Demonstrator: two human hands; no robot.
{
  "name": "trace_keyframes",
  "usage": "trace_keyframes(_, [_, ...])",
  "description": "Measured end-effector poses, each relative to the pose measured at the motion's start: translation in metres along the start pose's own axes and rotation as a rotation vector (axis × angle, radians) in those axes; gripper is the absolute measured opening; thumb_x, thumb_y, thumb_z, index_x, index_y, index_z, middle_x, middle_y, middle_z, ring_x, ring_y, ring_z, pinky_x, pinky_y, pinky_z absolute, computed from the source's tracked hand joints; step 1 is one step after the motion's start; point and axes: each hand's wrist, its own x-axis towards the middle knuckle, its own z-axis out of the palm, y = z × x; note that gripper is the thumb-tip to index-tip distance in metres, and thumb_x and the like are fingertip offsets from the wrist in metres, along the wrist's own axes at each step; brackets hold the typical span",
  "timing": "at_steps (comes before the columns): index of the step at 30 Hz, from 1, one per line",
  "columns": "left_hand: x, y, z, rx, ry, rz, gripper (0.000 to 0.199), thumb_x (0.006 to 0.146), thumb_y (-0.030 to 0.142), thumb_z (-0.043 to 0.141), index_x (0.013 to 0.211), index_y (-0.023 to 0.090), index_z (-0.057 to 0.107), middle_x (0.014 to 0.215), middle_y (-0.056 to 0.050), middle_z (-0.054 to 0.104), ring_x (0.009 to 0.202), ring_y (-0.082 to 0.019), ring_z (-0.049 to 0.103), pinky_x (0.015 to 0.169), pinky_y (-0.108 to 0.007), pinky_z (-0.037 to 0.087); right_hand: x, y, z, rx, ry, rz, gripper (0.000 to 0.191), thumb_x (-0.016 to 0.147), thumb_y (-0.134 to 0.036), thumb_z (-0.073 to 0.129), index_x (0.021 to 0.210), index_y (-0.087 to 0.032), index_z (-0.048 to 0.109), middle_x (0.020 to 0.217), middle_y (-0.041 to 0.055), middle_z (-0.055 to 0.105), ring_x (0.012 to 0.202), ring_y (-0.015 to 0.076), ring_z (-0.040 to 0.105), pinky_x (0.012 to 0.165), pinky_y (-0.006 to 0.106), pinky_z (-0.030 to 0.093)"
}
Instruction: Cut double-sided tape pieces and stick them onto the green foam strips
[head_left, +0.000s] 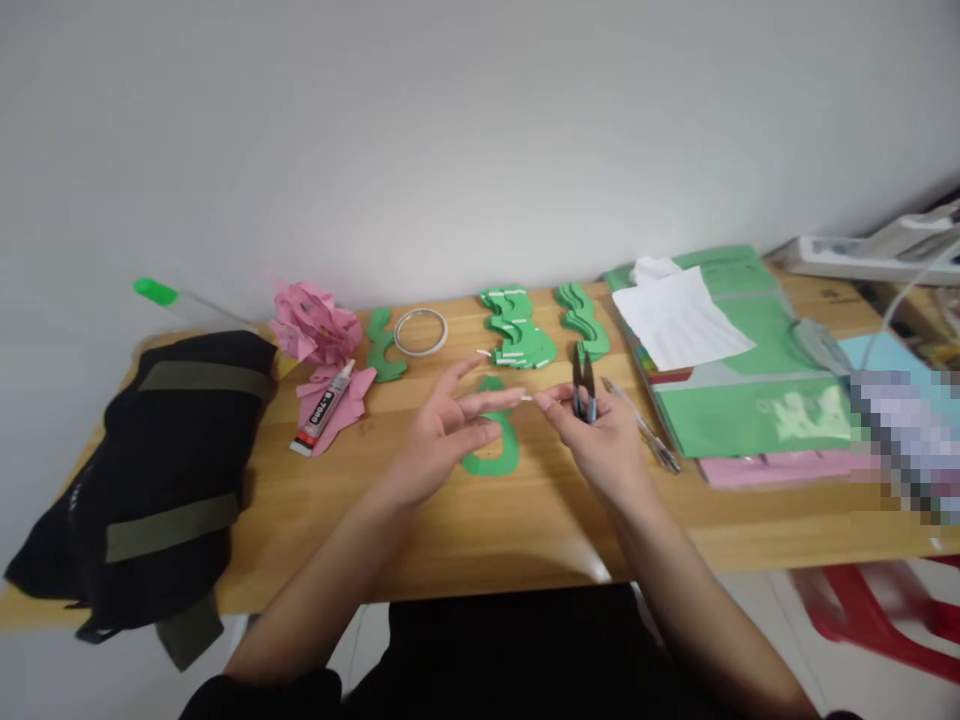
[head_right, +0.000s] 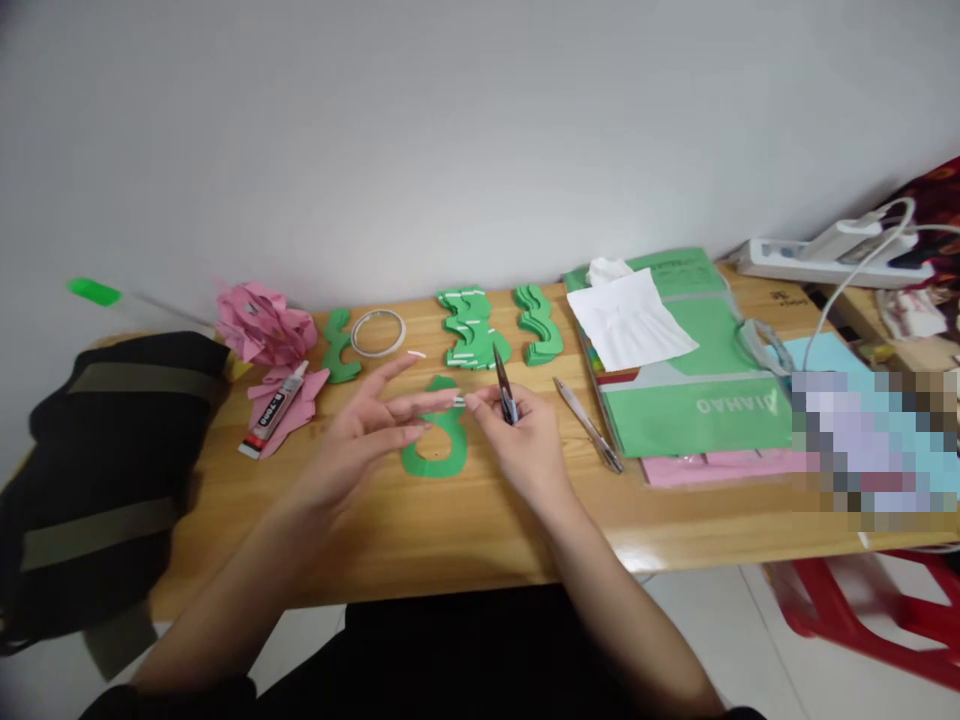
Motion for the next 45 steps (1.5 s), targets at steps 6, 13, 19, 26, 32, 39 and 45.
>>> trace_keyframes(6, [-0.057,-0.034,0.014,0.94,0.165,0.554,0.064,0.086,0.011,0.055,0.145,0.023,0.034,0.13,-0.012,0.064,0.122,-0.024,0.061,0.101,-0.041,0.051,-0.022,0.027,-0.002,0.023,0.065,0.274,0.035,0.06,-0.051,0.075,0.067,-0.017,0.067,0.045,-0.0088,0.036,0.043,0.0085,0.032,0.043,0.025,0.025])
trace_keyframes(13, [-0.075,-0.076,0.03,1.333,-0.013,0.604,0.051,0.093,0.047,0.049,0.128,0.01,0.053,0.128,-0.022,0.064,0.123,-0.035,0.059,0.101,-0.047,0.048,-0.028,0.038,0.013,0.115,-0.04,0.44,0.033,0.056,-0.047,0.077,0.062,-0.018,0.062,0.04,-0.0116,0.033,0.038,0.0053,0.024,0.039,0.023,0.019])
trace_keyframes(19, [-0.072,-0.082,0.032,1.407,0.048,0.655,0.053,0.096,0.05,0.04,0.128,0.01,0.054,0.122,-0.021,0.068,0.118,-0.03,0.064,0.103,-0.039,0.044,-0.028,0.041,0.016,0.074,-0.056,0.489,0.03,0.058,-0.044,0.076,0.062,-0.017,0.064,0.039,-0.011,0.035,0.037,0.0052,0.024,0.039,0.023,0.021])
trace_keyframes(26, [-0.067,-0.08,0.037,1.413,0.084,0.659,0.048,0.098,0.048,0.037,0.119,0.009,0.056,0.122,-0.025,0.067,0.11,-0.03,0.068,0.089,-0.036,0.049,-0.03,0.048,0.015,-0.037,-0.071,0.403,0.027,0.068,-0.044,0.072,0.065,-0.017,0.067,0.043,-0.0077,0.041,0.045,0.0103,0.042,0.045,0.025,0.033])
trace_keyframes(32, [-0.065,-0.082,0.042,1.454,0.055,0.6,0.048,0.098,0.048,0.037,0.116,0.009,0.058,0.128,-0.029,0.062,0.111,-0.031,0.066,0.085,-0.036,0.049,-0.03,0.048,0.014,-0.095,-0.08,0.331,0.029,0.071,-0.046,0.07,0.068,-0.017,0.068,0.048,-0.0036,0.051,0.051,0.0142,0.052,0.048,0.026,0.038])
trace_keyframes(39, [-0.062,-0.083,0.047,1.498,0.065,0.557,0.049,0.097,0.052,0.036,0.11,0.011,0.059,0.128,-0.028,0.062,0.108,-0.03,0.067,0.082,-0.035,0.047,-0.031,0.048,0.015,-0.073,-0.083,0.354,0.026,0.071,-0.043,0.069,0.068,-0.017,0.068,0.049,-0.0029,0.052,0.052,0.0146,0.052,0.049,0.026,0.038])
trace_keyframes(45, [-0.058,-0.079,0.051,1.577,0.052,0.57,0.06,0.094,0.062,0.034,0.111,0.01,0.059,0.122,-0.028,0.066,0.1,-0.03,0.068,0.083,-0.036,0.045,-0.031,0.048,0.01,-0.228,-0.114,0.285,0.029,0.075,-0.042,0.062,0.063,-0.017,0.067,0.054,-0.0003,0.058,0.053,0.0142,0.051,0.053,0.027,0.039])
